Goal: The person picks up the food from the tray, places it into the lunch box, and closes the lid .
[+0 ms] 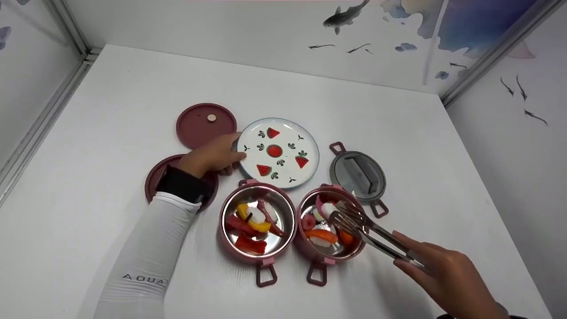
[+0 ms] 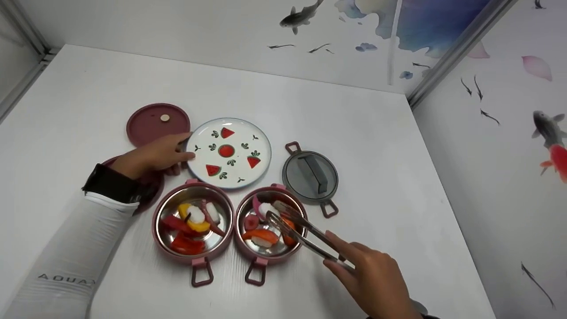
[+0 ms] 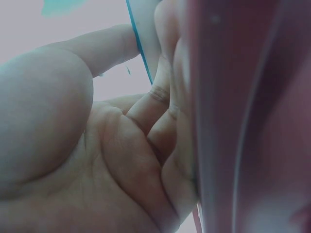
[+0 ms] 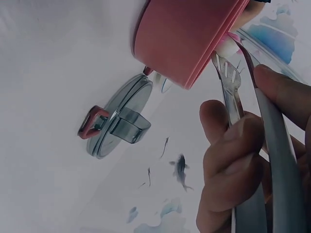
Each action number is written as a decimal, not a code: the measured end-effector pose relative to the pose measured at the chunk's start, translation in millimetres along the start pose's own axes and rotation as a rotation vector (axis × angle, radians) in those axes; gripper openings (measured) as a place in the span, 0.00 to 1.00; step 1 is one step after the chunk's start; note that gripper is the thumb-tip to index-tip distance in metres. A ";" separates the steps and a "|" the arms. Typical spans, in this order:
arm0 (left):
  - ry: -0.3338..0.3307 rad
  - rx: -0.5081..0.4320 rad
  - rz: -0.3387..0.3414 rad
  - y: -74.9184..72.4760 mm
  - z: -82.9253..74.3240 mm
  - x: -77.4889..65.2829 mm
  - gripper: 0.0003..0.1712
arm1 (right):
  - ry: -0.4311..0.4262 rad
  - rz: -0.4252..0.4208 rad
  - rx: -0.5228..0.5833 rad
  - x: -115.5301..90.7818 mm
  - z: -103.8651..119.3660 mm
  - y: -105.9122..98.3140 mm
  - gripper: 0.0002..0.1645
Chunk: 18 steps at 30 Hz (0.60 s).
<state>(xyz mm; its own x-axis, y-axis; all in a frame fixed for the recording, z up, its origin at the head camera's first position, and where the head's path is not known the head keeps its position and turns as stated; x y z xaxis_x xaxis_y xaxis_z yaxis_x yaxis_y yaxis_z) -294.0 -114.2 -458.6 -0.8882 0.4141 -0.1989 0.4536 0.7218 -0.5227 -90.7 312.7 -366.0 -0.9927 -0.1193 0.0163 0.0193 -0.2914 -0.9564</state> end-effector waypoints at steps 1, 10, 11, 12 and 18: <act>0.001 -0.001 0.000 0.0 0.0 0.0 0.22 | 0.001 0.000 0.002 -0.2 0.2 -0.2 0.35; -0.010 -0.005 0.002 0.9 0.2 1.5 0.19 | -0.090 -0.122 0.051 7.4 3.9 -4.6 0.38; -0.009 -0.005 0.002 0.8 0.2 1.7 0.19 | -0.093 -0.142 0.064 10.2 2.7 -4.9 0.38; -0.009 -0.007 0.001 0.7 0.1 1.9 0.19 | -0.095 -0.160 0.079 13.6 1.2 -5.3 0.39; -0.009 -0.005 0.005 0.6 -0.6 0.0 0.19 | -0.142 -0.281 0.153 46.9 -12.8 -6.4 0.39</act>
Point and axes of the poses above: each hand's wrist, its own x-axis towards the middle knuckle, its own y-axis out of the palm, z = x × y, the point moved 5 cm from there along x, towards the middle knuckle, and after that the axes turned 9 degrees about y, right-handed, at the moved point
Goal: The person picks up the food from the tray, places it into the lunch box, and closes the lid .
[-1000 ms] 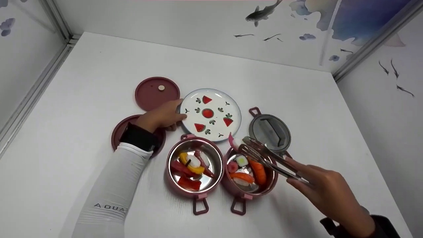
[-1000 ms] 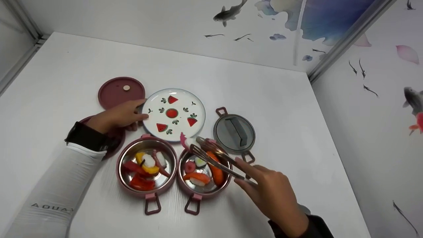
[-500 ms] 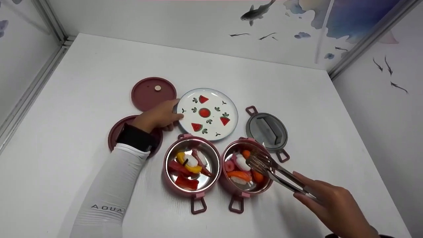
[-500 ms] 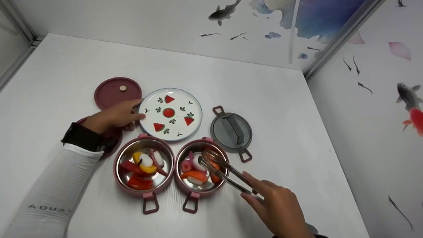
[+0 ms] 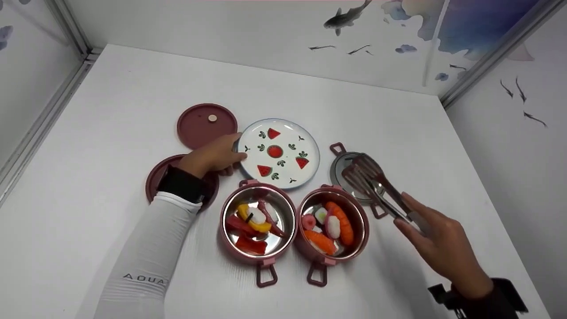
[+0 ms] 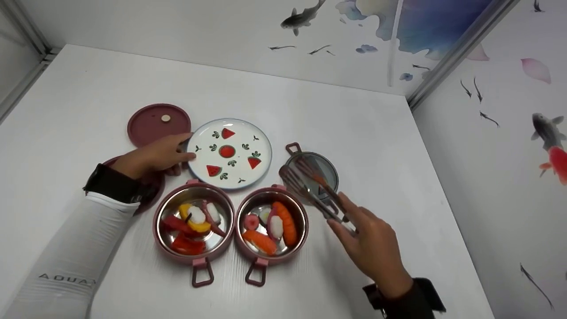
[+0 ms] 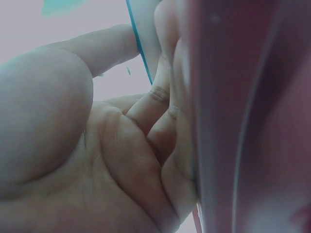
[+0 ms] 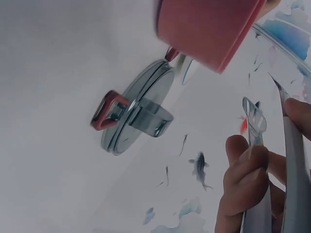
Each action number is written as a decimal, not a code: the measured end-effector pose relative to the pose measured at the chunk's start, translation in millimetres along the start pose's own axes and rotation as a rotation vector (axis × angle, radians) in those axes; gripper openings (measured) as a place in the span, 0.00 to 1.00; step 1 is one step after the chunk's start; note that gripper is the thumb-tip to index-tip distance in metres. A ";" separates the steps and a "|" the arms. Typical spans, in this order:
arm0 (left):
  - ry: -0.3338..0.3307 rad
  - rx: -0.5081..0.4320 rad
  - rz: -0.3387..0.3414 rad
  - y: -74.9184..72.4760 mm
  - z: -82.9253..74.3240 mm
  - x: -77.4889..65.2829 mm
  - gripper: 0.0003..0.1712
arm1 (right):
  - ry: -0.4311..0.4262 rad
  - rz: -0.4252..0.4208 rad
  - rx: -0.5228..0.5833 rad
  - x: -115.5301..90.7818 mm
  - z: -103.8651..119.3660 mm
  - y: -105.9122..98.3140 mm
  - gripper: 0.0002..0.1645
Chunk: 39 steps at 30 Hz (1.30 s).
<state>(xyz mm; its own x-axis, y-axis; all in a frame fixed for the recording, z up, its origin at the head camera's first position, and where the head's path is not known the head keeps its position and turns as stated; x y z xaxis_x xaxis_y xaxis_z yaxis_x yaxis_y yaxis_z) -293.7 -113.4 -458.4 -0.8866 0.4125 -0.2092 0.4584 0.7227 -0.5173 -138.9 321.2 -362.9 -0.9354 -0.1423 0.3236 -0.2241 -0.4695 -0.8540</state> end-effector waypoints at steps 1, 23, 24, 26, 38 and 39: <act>-0.001 0.000 0.002 -0.1 0.1 -0.4 0.20 | 0.001 -0.014 0.003 6.6 -5.1 2.0 0.38; 0.015 0.027 -0.003 1.1 3.8 0.2 0.24 | 0.333 0.249 -0.134 113.3 -114.2 66.8 0.40; 0.012 0.024 -0.002 1.3 4.1 0.3 0.25 | 0.341 0.261 -0.139 114.8 -116.8 69.4 0.40; 0.008 0.023 0.000 1.8 4.6 0.6 0.28 | 0.360 0.289 -0.146 117.2 -120.6 74.0 0.41; 0.018 0.021 -0.007 -0.6 1.3 0.4 0.23 | 0.421 0.400 -0.207 129.1 -127.7 88.7 0.44; 0.017 0.018 -0.008 -1.0 1.2 0.1 0.23 | 0.413 0.400 -0.225 129.8 -127.5 89.6 0.44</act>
Point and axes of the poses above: each hand's wrist, its own x-axis towards the middle knuckle, its own y-axis out of the palm, z = x × y, the point moved 5 cm from there along x, towards the middle knuckle, and after that the axes turned 9 degrees about y, right-handed, at the moved point
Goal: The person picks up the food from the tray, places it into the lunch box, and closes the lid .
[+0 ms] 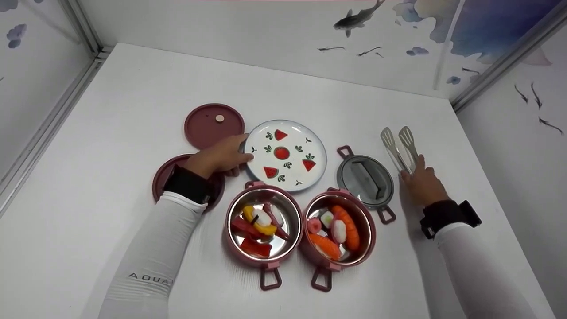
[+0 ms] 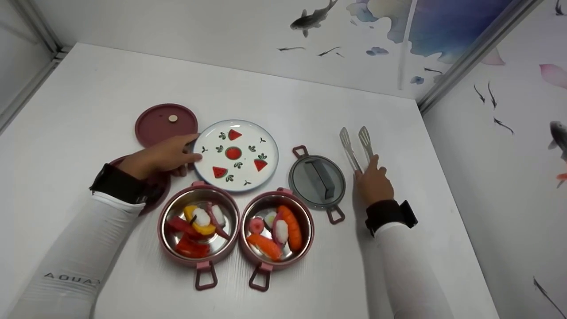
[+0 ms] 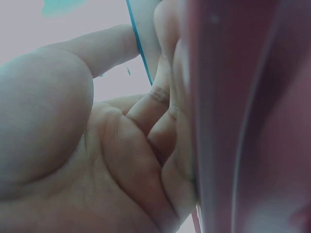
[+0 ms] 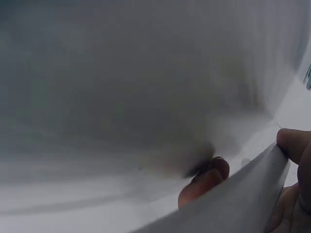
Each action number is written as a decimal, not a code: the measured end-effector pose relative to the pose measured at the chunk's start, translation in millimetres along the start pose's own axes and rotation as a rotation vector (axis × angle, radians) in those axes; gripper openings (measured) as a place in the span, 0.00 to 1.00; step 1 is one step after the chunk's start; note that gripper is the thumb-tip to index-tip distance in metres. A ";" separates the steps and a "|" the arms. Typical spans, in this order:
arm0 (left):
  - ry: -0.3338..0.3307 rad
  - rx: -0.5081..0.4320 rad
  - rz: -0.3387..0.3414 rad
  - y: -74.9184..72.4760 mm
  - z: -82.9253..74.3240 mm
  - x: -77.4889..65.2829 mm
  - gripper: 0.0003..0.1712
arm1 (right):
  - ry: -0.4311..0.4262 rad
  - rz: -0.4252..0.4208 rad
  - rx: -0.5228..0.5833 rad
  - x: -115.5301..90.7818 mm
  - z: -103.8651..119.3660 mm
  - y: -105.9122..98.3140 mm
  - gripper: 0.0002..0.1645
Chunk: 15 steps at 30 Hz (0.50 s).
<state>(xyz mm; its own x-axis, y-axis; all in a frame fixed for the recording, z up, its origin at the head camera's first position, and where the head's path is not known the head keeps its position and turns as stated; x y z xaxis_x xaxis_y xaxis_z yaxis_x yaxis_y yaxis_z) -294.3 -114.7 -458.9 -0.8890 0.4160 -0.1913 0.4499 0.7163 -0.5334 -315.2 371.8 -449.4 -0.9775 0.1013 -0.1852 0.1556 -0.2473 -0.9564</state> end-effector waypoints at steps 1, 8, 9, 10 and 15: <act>-0.001 -0.005 -0.001 0.0 -0.2 -0.3 0.23 | -0.001 -0.008 -0.019 0.1 0.5 0.5 0.44; -0.007 -0.027 0.001 0.7 1.3 -0.5 0.20 | -0.033 -0.088 -0.135 -1.1 9.7 0.9 0.42; -0.007 -0.022 0.001 0.7 1.5 -0.3 0.21 | -0.032 -0.088 -0.147 -2.2 12.4 0.6 0.41; -0.009 -0.017 0.002 0.8 1.4 -0.2 0.21 | -0.034 -0.089 -0.165 -3.1 14.7 0.4 0.41; -0.010 0.002 0.002 0.2 -0.3 0.1 0.25 | -0.016 -0.084 -0.237 -4.5 22.6 -1.4 0.41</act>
Point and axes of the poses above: each hand's wrist, its own x-axis towards the middle knuckle, its own y-axis out of the palm, z = x × y, the point moved 5 cm from there along x, towards the middle knuckle, and after that the axes turned 9 degrees about y, right-handed, at the moved point
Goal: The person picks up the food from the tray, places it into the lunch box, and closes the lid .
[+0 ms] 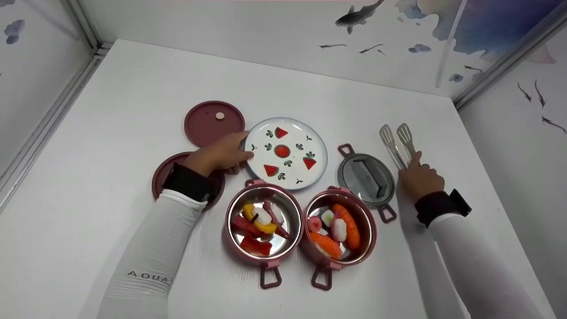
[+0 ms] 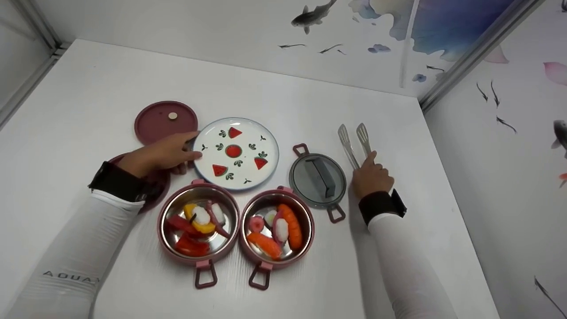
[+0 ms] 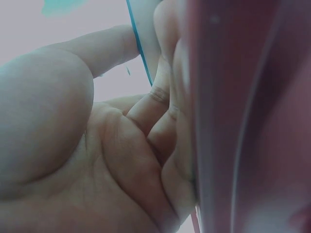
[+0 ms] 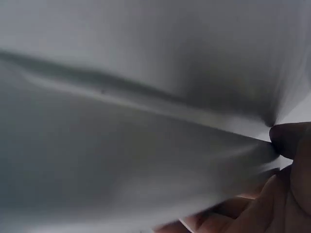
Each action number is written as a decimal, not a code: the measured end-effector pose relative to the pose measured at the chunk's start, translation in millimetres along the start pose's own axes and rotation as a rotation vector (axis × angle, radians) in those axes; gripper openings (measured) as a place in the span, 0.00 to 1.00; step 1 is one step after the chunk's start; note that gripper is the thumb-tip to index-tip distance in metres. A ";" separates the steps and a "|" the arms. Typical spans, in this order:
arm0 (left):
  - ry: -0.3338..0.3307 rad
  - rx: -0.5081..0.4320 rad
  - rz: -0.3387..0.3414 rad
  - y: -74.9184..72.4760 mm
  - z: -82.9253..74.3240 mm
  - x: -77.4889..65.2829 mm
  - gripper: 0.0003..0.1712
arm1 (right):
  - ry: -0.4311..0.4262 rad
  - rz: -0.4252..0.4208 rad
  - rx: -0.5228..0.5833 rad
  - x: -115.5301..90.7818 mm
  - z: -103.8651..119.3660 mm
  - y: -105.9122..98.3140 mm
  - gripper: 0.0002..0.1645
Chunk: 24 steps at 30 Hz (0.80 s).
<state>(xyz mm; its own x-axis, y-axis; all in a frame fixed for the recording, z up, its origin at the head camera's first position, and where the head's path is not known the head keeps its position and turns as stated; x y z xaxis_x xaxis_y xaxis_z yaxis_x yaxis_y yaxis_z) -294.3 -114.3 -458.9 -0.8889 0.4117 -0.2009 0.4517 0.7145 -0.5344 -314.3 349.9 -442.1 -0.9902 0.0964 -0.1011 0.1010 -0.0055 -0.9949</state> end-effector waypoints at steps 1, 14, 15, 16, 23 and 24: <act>-0.001 0.002 0.000 -0.1 -1.8 0.1 0.25 | 0.006 0.004 -0.004 0.0 -0.4 -0.7 0.40; -0.018 0.082 -0.014 -4.9 -10.2 -3.1 0.24 | 0.090 0.145 -0.039 3.5 10.5 0.0 0.56; -0.022 0.093 -0.019 -5.3 -9.5 -4.0 0.23 | 0.096 0.155 -0.042 3.5 12.4 -0.1 0.57; -0.025 0.107 -0.023 -6.2 -9.6 -5.8 0.26 | 0.103 0.167 -0.044 3.1 13.8 -0.2 0.57; -0.023 0.295 -0.168 -36.9 -16.5 -21.9 0.35 | 0.143 0.194 -0.045 -0.4 10.5 -4.3 0.57; -0.019 0.333 -0.200 -44.4 -17.5 -24.2 0.34 | 0.150 0.188 -0.042 -0.7 9.1 -5.9 0.58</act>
<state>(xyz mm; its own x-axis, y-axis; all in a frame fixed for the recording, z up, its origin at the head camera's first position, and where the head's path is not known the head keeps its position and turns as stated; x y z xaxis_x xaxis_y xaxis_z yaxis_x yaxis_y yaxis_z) -291.5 -146.1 -415.9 -0.9594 0.2705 -0.0792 0.2228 0.5556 -0.8010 -315.1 340.7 -436.2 -0.9285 0.2440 -0.2799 0.2895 0.0039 -0.9572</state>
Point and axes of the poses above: each hand's wrist, its own x-axis towards the middle knuckle, its own y-axis out of the palm, z = x × y, the point moved 5 cm from there along x, towards the middle knuckle, and after that the axes turned 9 degrees about y, right-handed, at the moved point
